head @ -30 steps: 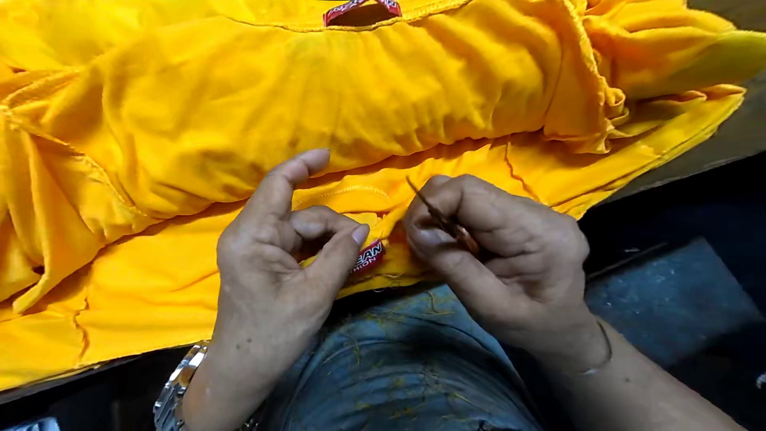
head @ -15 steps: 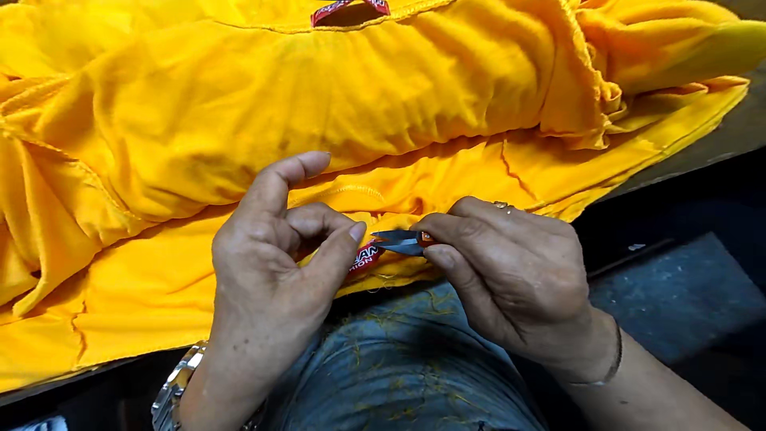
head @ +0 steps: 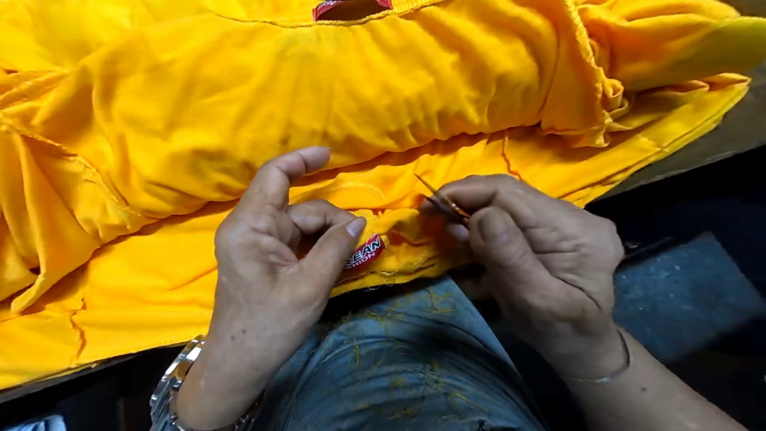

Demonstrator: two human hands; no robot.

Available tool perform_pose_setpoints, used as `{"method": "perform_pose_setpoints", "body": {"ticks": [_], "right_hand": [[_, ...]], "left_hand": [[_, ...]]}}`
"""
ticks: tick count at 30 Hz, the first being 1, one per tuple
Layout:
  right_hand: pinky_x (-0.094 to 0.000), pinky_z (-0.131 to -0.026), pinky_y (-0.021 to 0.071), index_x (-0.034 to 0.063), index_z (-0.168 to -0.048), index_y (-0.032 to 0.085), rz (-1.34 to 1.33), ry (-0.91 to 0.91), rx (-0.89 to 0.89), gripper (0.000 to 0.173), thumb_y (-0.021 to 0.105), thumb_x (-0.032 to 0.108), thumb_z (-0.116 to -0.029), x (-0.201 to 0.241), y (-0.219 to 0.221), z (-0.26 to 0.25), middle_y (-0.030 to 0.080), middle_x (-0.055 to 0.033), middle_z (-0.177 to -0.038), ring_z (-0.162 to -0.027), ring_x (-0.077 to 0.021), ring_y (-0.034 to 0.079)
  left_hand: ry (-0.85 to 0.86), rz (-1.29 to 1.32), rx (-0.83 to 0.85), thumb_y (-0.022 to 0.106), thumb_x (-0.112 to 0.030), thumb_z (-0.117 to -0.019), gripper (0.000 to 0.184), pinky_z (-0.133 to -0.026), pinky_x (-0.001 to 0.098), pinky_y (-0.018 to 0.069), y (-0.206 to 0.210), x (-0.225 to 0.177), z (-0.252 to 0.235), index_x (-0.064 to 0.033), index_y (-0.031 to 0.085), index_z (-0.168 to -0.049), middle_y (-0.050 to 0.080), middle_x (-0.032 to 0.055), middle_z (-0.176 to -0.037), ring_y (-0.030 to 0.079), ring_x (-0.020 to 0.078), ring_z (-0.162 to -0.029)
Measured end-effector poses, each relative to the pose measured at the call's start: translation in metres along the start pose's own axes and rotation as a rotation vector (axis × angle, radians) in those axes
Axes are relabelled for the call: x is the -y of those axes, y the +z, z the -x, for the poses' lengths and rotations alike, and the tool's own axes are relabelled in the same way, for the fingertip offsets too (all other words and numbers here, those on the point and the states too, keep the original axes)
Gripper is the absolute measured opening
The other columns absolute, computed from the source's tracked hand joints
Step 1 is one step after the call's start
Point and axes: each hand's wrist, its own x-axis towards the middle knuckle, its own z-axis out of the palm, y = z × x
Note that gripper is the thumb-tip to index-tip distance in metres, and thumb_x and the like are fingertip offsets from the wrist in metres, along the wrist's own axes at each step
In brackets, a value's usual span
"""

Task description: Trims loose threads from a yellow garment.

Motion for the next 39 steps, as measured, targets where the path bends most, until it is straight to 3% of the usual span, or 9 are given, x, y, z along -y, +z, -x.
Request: {"method": "perform_pose_setpoints", "body": {"ticks": [6, 10, 15, 19, 23, 25, 26, 34, 39], "right_hand": [[-0.0174, -0.066, 0.0514, -0.0059, -0.109, 0.073, 0.129, -0.166, 0.021, 0.030, 0.078, 0.014, -0.0872, 0.009, 0.016, -0.008, 0.067, -0.0062, -0.088, -0.078, -0.0063, 0.061], [-0.0188, -0.061, 0.0466, -0.0060, -0.093, 0.072, 0.076, -0.187, -0.022, 0.011, 0.063, -0.002, -0.0875, 0.001, 0.032, -0.015, 0.064, -0.0075, -0.079, -0.072, -0.0076, 0.059], [-0.0182, -0.053, 0.0422, 0.0039, -0.098, 0.057, -0.500, 0.172, 0.052, 0.010, 0.050, 0.004, -0.1049, 0.001, 0.018, -0.015, 0.051, -0.0001, -0.079, -0.062, -0.0054, 0.048], [-0.0154, -0.054, 0.0450, 0.0047, -0.083, 0.063, -0.468, 0.036, 0.250, 0.016, 0.070, 0.011, -0.0951, -0.007, -0.011, -0.013, 0.057, 0.0033, -0.070, -0.062, -0.0020, 0.054], [-0.0124, -0.047, 0.0414, 0.0047, -0.121, 0.071, -0.027, 0.177, 0.215, 0.034, 0.078, 0.015, -0.0896, -0.003, -0.007, -0.019, 0.058, 0.0069, -0.069, -0.055, 0.0000, 0.050], [-0.0142, -0.044, 0.0409, 0.0105, -0.092, 0.072, 0.009, 0.239, 0.252, 0.007, 0.073, 0.017, -0.0940, -0.005, -0.005, -0.026, 0.061, 0.0060, -0.065, -0.053, -0.0008, 0.054], [-0.0150, -0.044, 0.0382, 0.0114, -0.083, 0.069, 0.003, 0.245, 0.266, 0.015, 0.069, 0.016, -0.0964, -0.007, -0.005, -0.030, 0.059, 0.0059, -0.063, -0.053, -0.0007, 0.052], [-0.0192, -0.050, 0.0484, 0.0152, -0.077, 0.069, -0.189, 0.510, 0.072, 0.030, 0.056, 0.021, -0.1044, -0.016, -0.017, -0.047, 0.062, 0.0045, -0.065, -0.057, -0.0031, 0.058], [-0.0212, -0.048, 0.0502, 0.0145, -0.077, 0.067, -0.178, 0.657, 0.010, 0.032, 0.058, 0.025, -0.1047, -0.014, -0.013, -0.052, 0.065, 0.0024, -0.065, -0.055, -0.0052, 0.060]], "left_hand": [[-0.011, 0.096, 0.063, 0.060, 0.005, -0.0950, 0.059, -0.063, 0.0199, 0.0597, -0.005, 0.002, 0.000, 0.0005, 0.040, -0.150, 0.075, 0.0039, -0.090, 0.070, 0.0103, -0.070], [-0.023, 0.109, 0.090, 0.060, 0.008, -0.0930, 0.062, -0.065, 0.0189, 0.0597, -0.007, 0.003, 0.001, -0.0004, 0.039, -0.151, 0.076, 0.0029, -0.090, 0.071, 0.0089, -0.071], [-0.069, 0.083, 0.065, 0.063, 0.008, -0.0931, 0.060, -0.057, 0.0176, 0.0573, -0.010, 0.005, 0.002, -0.0024, 0.044, -0.148, 0.075, 0.0041, -0.086, 0.069, 0.0091, -0.064], [-0.060, 0.074, 0.082, 0.063, 0.008, -0.0933, 0.059, -0.057, 0.0168, 0.0570, -0.012, 0.005, 0.001, -0.0027, 0.044, -0.148, 0.076, 0.0033, -0.086, 0.069, 0.0082, -0.064], [-0.013, 0.065, 0.110, 0.063, 0.007, -0.0935, 0.058, -0.061, 0.0177, 0.0586, -0.013, 0.002, -0.003, -0.0013, 0.043, -0.148, 0.075, 0.0030, -0.088, 0.070, 0.0087, -0.067], [0.016, 0.043, 0.131, 0.062, 0.006, -0.0944, 0.058, -0.063, 0.0184, 0.0595, -0.017, 0.000, -0.005, -0.0010, 0.042, -0.148, 0.075, 0.0029, -0.090, 0.071, 0.0091, -0.070], [0.029, 0.024, 0.150, 0.062, 0.005, -0.0954, 0.057, -0.064, 0.0185, 0.0595, -0.020, -0.002, -0.006, -0.0004, 0.042, -0.149, 0.075, 0.0030, -0.092, 0.071, 0.0094, -0.071], [0.072, -0.316, 0.270, 0.055, -0.028, -0.1054, 0.048, -0.067, 0.0199, 0.0570, -0.084, 0.007, 0.010, -0.0105, 0.048, -0.150, 0.072, -0.0039, -0.091, 0.067, 0.0071, -0.073], [0.095, -0.394, 0.248, 0.071, -0.034, -0.0907, 0.064, -0.072, 0.0223, 0.0589, -0.113, 0.014, 0.025, -0.0081, 0.053, -0.146, 0.070, -0.0050, -0.092, 0.067, 0.0095, -0.079]]}}
